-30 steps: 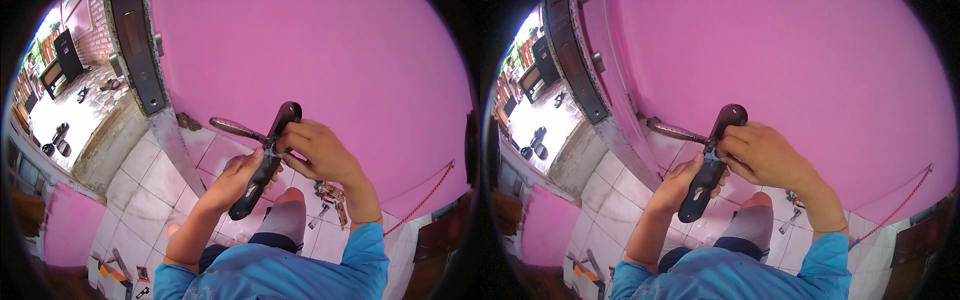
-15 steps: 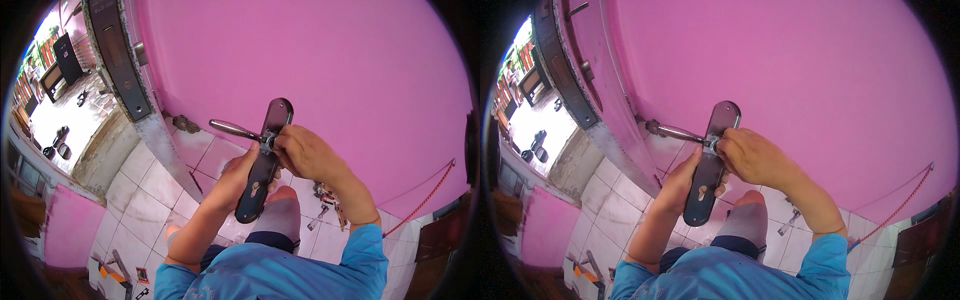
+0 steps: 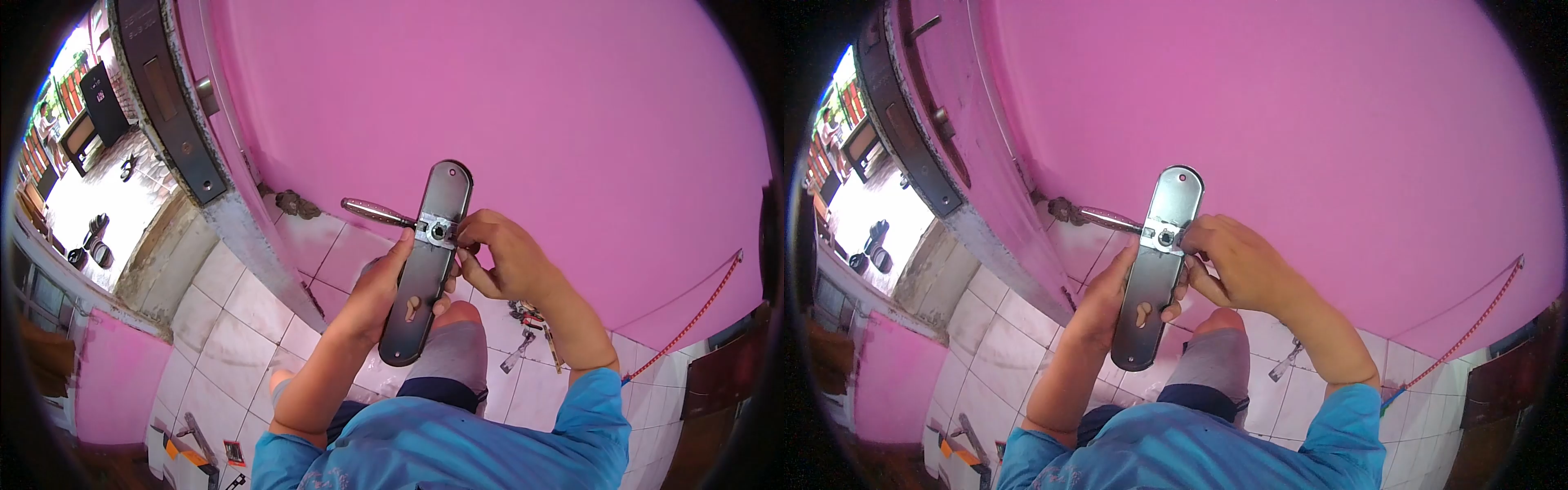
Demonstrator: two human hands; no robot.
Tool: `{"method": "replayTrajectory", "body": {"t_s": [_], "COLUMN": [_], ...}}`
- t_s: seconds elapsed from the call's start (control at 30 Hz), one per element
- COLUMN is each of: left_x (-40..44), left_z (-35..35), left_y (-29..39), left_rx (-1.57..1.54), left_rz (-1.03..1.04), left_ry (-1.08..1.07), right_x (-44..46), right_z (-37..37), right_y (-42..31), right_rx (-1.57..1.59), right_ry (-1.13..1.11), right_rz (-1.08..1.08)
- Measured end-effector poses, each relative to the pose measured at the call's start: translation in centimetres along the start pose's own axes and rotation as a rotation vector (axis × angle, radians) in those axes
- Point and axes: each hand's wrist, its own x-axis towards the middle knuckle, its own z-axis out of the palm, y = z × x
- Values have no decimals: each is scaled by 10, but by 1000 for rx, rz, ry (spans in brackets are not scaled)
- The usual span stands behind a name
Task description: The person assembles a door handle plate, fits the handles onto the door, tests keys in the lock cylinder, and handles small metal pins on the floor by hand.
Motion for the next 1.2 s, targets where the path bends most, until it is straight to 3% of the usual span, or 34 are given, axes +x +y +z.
{"method": "replayTrajectory", "body": {"t_s": [0.07, 0.33, 0.47, 0.57, 0.67, 0.83, 0.93, 0.97, 1.03, 1.2], "left_x": [2, 5, 6, 6, 7, 5, 6, 6, 6, 8], "left_z": [-2, 1, 2, 2, 0, -1, -1, -2, -3, -3], "left_y": [-3, -9, -9, -8, -10, -10, -9, -9, -8, -10], "left_rx": [-12, -17, -19, 26, 15, -48, -90, -89, -111, -145], "left_rz": [4, 20, 31, 13, 37, 35, 31, 28, 23, 27], "left_ry": [-20, -10, -6, 27, 10, -81, -121, -121, -161, -172], "right_x": [-1, 4, 7, 7, 8, 0, 0, 3, 14, 9], "right_z": [-1, -9, -6, -4, 3, -11, -19, -18, -11, -13], "right_y": [-3, 0, -3, -7, 0, 1, -9, -16, -30, -40], "right_rx": [13, -368, -475, -480, -453, -102, -140, -140, -29, -94], "right_ry": [10, 68, 116, 86, 190, 340, 214, 216, 438, 352], "right_rz": [82, -222, -264, -170, -97, 240, 376, 378, 365, 255]}}
